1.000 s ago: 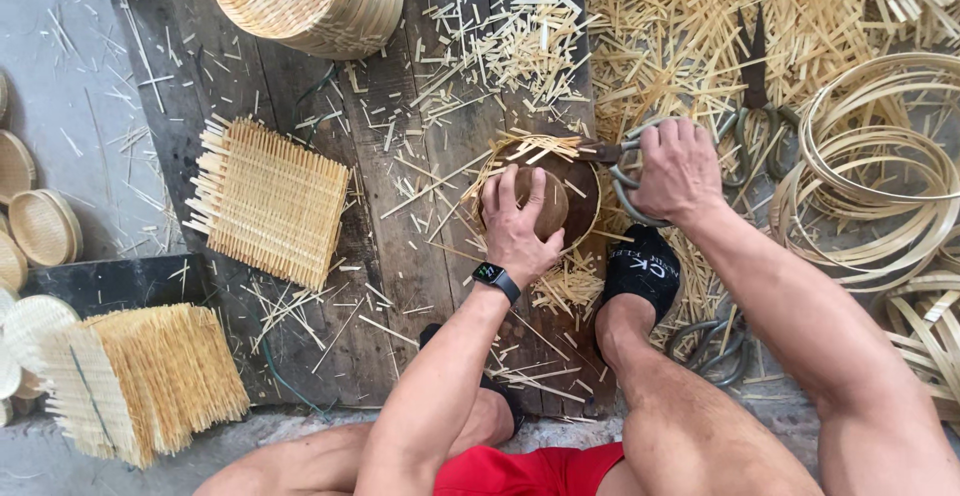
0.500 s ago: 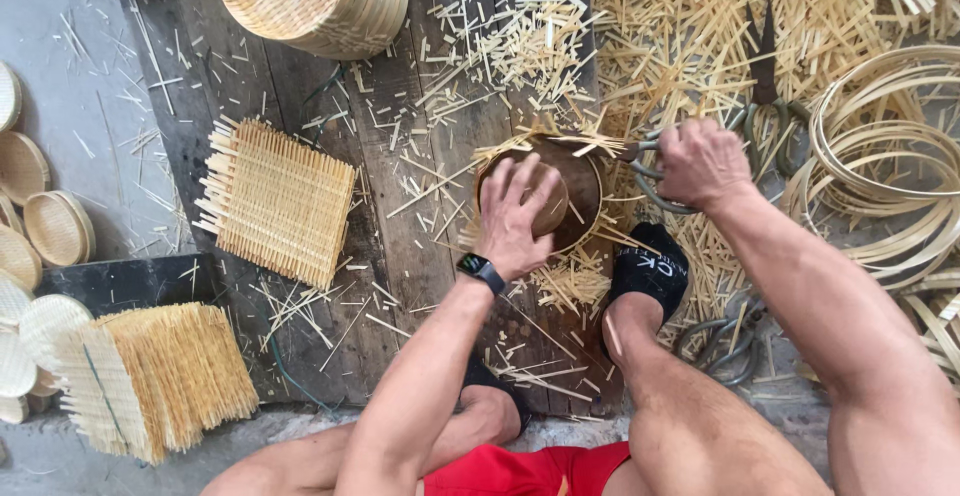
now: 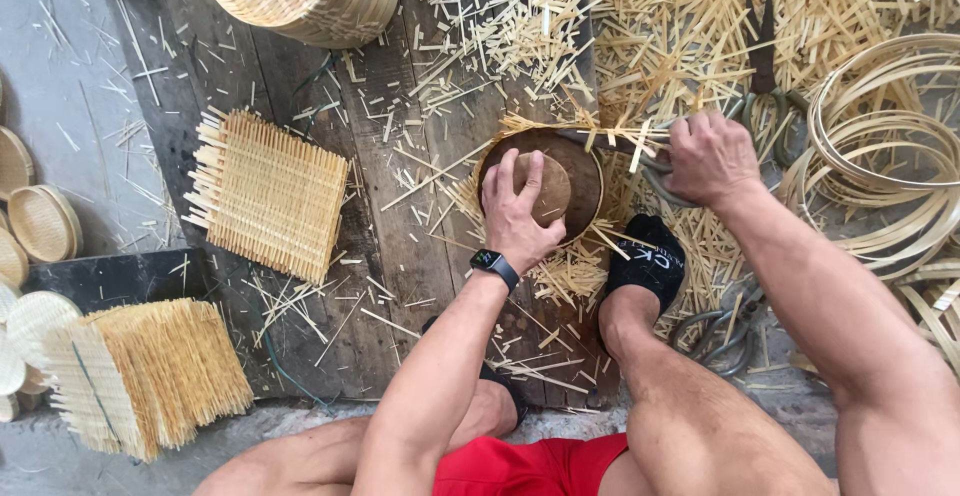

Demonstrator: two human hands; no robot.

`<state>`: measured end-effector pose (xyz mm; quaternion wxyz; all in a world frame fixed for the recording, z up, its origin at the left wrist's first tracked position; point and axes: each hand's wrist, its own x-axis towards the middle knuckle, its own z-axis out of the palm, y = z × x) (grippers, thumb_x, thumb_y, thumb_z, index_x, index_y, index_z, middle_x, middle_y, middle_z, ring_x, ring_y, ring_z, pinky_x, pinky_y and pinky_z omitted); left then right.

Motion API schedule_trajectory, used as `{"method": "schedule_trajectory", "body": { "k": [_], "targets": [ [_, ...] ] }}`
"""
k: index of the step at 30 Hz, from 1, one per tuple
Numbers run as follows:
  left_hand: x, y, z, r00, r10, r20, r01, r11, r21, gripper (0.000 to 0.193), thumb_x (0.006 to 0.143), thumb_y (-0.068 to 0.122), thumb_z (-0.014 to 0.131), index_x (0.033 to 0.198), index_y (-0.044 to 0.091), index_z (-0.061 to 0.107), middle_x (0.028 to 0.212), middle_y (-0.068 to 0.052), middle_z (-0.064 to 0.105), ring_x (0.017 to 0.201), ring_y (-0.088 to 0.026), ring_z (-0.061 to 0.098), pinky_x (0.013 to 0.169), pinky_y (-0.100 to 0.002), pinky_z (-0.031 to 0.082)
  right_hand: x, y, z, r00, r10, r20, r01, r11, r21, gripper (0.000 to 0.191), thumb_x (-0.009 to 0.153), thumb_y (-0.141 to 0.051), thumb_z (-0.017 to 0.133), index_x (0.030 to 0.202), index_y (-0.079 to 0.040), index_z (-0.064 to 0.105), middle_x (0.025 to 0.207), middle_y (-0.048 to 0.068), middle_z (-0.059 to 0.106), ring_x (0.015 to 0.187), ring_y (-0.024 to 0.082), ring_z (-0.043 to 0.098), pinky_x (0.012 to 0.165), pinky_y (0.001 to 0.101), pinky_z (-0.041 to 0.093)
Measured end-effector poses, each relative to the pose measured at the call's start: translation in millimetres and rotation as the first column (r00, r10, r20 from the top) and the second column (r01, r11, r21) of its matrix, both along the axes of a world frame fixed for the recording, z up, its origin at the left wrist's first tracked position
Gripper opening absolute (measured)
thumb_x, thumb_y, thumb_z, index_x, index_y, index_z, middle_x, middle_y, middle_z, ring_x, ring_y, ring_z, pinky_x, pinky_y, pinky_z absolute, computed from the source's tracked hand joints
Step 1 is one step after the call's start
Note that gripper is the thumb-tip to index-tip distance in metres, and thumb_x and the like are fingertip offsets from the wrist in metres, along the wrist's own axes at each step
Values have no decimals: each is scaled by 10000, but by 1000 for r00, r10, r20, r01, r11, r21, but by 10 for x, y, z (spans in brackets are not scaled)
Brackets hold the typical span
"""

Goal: The person repeatedly places a circular bamboo frame over a square woven bamboo mat, trims the excess weave with shears, and stacks the finished pieces. The person uses a wooden block to hold the mat in place while cutting.

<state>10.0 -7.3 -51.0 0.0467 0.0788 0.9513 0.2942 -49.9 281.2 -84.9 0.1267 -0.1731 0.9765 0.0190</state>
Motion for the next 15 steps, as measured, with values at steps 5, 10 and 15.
{"method": "schedule_trajectory", "body": {
  "k": [5, 10, 15],
  "targets": [
    [-85, -86, 60, 982, -179, 67, 185, 980, -79, 1103, 533, 250, 856, 1543, 257, 412, 1573, -191, 334, 1409, -464, 334, 1176, -569, 342, -31, -162, -90, 982, 57, -178, -58, 998, -1, 444, 809, -448, 625, 876, -11, 650, 786, 149, 651, 738, 251, 645, 663, 367, 573],
    [9, 84, 97, 993, 115, 16, -116, 985, 124, 1219, 518, 308, 884, 1559, 203, 259, 1542, -276, 191, 1383, -543, 254, 1117, -641, 283, -35, 84, -43, 998, 31, 59, -34, 998, 56, 258, 884, -232, 565, 978, -15, 667, 901, 214, 667, 812, 239, 644, 643, 347, 561],
    [37, 249, 44, 992, 119, 43, -118, 993, -17, 1113, 621, 299, 857, 1591, 313, 312, 1578, -195, 275, 1382, -475, 341, 1141, -600, 360, -8, -88, -117, 979, 59, -195, -59, 998, 4, 492, 781, -482, 621, 856, 2, 662, 751, 162, 659, 698, 260, 650, 634, 375, 578]
  ]
}}
